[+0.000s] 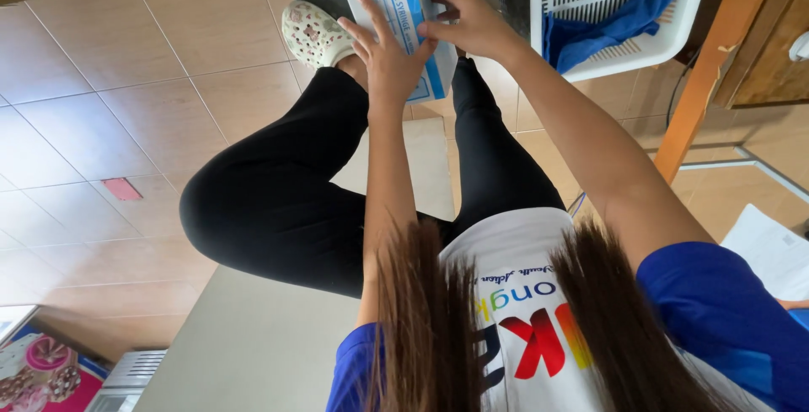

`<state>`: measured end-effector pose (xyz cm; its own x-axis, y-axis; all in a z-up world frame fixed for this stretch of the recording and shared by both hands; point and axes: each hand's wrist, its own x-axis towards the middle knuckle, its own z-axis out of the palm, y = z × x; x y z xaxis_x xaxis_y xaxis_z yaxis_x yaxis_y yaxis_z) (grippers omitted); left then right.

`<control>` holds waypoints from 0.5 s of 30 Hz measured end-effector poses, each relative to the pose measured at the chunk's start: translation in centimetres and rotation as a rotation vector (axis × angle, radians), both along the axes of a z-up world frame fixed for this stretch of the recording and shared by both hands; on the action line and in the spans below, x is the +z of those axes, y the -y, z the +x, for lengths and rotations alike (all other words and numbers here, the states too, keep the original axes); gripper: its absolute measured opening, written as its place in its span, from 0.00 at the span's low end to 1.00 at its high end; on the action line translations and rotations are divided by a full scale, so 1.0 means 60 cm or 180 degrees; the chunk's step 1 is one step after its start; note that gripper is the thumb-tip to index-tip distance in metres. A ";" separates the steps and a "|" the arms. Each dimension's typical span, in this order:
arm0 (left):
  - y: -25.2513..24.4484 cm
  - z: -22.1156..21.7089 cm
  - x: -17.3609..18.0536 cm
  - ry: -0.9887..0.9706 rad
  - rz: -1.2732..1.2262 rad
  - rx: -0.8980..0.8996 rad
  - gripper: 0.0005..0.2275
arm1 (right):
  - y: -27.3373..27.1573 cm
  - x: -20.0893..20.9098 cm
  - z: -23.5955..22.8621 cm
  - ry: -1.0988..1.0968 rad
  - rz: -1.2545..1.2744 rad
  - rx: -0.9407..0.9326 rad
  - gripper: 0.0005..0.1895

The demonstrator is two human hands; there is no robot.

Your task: The person wipes packages of syringes with a blue cloth and places them into a white basket. They then pick up boxes of syringes from a shelf, open one to inspect the contents, and place it back. Finally, they pick up a small box of medical supplies and place it in the basket.

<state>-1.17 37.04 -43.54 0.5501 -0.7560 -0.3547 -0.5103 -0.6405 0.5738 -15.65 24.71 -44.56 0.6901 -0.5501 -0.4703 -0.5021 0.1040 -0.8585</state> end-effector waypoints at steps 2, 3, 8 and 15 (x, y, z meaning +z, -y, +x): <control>-0.003 0.006 -0.013 0.0221 -0.0161 -0.0093 0.62 | 0.003 0.000 0.002 -0.0006 -0.0064 0.0035 0.43; -0.008 0.009 -0.019 0.0444 -0.0312 -0.0172 0.63 | 0.002 0.000 0.004 -0.0008 -0.0117 0.0086 0.42; 0.000 0.016 0.017 -0.0025 -0.0104 0.0065 0.61 | 0.001 0.011 0.009 -0.0117 -0.0358 0.0321 0.39; -0.001 0.024 -0.014 -0.0024 -0.0303 -0.0081 0.61 | 0.007 0.018 0.023 -0.0358 -0.0591 0.0650 0.35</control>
